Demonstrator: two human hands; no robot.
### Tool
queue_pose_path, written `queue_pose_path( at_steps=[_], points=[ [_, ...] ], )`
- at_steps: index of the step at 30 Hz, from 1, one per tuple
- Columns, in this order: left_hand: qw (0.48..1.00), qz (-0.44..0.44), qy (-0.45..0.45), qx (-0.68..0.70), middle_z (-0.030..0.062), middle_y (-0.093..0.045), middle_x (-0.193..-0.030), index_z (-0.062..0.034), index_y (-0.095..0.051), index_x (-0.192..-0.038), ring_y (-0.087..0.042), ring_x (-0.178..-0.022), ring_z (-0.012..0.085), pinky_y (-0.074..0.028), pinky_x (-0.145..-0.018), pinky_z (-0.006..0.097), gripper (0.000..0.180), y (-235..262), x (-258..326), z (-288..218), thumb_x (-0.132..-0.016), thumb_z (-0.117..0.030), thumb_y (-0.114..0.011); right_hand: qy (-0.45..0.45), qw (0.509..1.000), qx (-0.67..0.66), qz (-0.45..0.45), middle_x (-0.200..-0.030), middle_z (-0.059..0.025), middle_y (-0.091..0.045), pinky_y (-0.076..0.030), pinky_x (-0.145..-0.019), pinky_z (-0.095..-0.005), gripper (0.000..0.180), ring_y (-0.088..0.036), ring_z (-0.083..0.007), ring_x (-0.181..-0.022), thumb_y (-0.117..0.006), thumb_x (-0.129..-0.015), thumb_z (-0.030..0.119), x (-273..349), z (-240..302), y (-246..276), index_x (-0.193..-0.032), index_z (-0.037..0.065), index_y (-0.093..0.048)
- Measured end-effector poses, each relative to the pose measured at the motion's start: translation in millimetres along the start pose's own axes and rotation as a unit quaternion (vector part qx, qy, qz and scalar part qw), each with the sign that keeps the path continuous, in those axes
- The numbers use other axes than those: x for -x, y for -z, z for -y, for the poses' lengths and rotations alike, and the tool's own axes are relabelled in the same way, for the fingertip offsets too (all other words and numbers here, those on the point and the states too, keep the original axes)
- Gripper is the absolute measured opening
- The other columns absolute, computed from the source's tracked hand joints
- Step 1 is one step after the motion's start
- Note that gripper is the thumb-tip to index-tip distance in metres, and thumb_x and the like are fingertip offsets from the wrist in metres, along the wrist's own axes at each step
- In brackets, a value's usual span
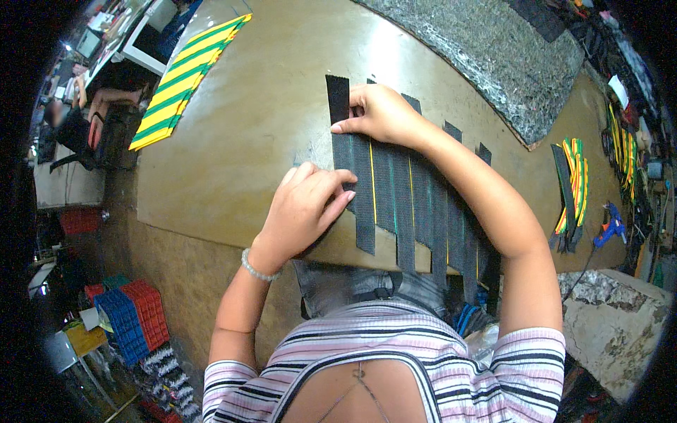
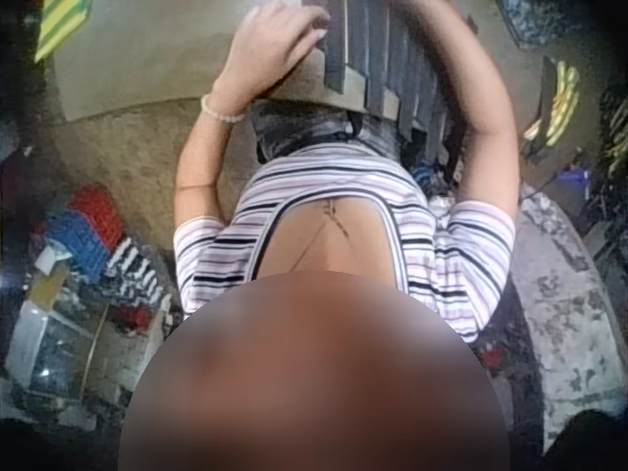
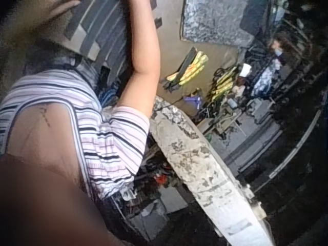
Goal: The person aligns and stacks multiple green, yellow, and black fabric strips on a table, then folds and presses them together to form a layered bundle. The person repeatedly adjusts the edges and flips the bundle to ensure alignment.
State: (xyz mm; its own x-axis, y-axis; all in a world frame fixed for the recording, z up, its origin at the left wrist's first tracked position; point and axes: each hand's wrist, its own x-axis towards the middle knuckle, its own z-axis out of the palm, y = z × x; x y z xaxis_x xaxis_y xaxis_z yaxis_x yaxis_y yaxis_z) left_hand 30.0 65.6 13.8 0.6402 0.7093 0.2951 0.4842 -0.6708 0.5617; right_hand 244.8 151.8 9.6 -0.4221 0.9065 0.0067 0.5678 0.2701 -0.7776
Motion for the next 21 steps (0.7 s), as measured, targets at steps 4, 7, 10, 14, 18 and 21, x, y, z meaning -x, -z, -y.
queue_pose_path(
  at_steps=[4, 7, 10, 14, 18, 21],
  points=[
    [0.988, -0.033, -0.010, -0.148, 0.0068, -0.061, -0.122, -0.0133, -0.060, -0.128, -0.050, -0.115, 0.0280, -0.037, -0.099, 0.047, 0.040, -3, -2, 8, -0.090, -0.025, -0.067, 0.017, 0.999, 0.030, 0.003, -0.076, -0.0078, -0.067, -0.049, -0.067, -0.0323, 0.026, -0.062, -0.0144, -0.071, -0.082, -0.078, 0.021, -6, 3, 3, -0.084, 0.000, -0.068],
    [0.977, 0.001, 0.004, -0.214, 0.0035, -0.050, -0.145, -0.0153, -0.054, -0.139, -0.039, -0.132, 0.0314, -0.027, -0.110, 0.056, 0.051, -7, -1, 10, -0.093, -0.032, -0.063, -0.066, 0.996, 0.019, 0.051, -0.068, -0.0075, -0.063, -0.049, -0.054, -0.0313, 0.038, -0.062, -0.0141, -0.062, -0.083, -0.079, 0.031, -21, 3, 16, -0.076, -0.001, -0.063],
    [0.969, 0.022, 0.012, -0.246, -0.0025, -0.046, -0.151, -0.0159, -0.053, -0.141, -0.037, -0.135, 0.0314, -0.023, -0.112, 0.061, 0.053, -9, 0, 12, -0.094, -0.037, -0.060, -0.085, 0.996, -0.002, 0.036, -0.062, -0.0035, -0.062, -0.047, -0.047, -0.0271, 0.040, -0.060, -0.0116, -0.055, -0.083, -0.080, 0.035, -41, -3, 31, -0.074, 0.001, -0.062],
    [0.973, 0.020, 0.016, -0.231, -0.0052, -0.046, -0.152, -0.0176, -0.053, -0.142, -0.037, -0.135, 0.0313, -0.019, -0.112, 0.066, 0.053, -9, 1, 14, -0.093, -0.037, -0.061, -0.051, 0.994, -0.041, 0.085, -0.067, -0.0012, -0.065, -0.048, -0.050, -0.0256, 0.031, -0.058, -0.0083, -0.056, -0.083, -0.081, 0.030, -56, -20, 31, -0.080, 0.002, -0.069],
    [0.976, 0.043, 0.027, -0.212, -0.0058, -0.044, -0.153, -0.0186, -0.050, -0.144, -0.036, -0.136, 0.0309, -0.016, -0.112, 0.069, 0.055, -7, 2, 13, -0.093, -0.038, -0.061, -0.059, 0.992, -0.086, 0.076, -0.068, -0.0003, -0.066, -0.049, -0.052, -0.0258, 0.026, -0.057, -0.0075, -0.057, -0.083, -0.080, 0.025, -57, -31, 27, -0.081, 0.002, -0.070],
    [0.975, 0.042, 0.030, -0.216, -0.0062, -0.043, -0.153, -0.0189, -0.050, -0.144, -0.037, -0.135, 0.0309, -0.015, -0.112, 0.070, 0.056, -7, 1, 13, -0.093, -0.038, -0.061, -0.046, 0.990, -0.103, 0.082, -0.068, -0.0005, -0.065, -0.049, -0.052, -0.0259, 0.025, -0.057, -0.0078, -0.056, -0.083, -0.081, 0.023, -57, -32, 28, -0.080, 0.002, -0.069]
  ],
)
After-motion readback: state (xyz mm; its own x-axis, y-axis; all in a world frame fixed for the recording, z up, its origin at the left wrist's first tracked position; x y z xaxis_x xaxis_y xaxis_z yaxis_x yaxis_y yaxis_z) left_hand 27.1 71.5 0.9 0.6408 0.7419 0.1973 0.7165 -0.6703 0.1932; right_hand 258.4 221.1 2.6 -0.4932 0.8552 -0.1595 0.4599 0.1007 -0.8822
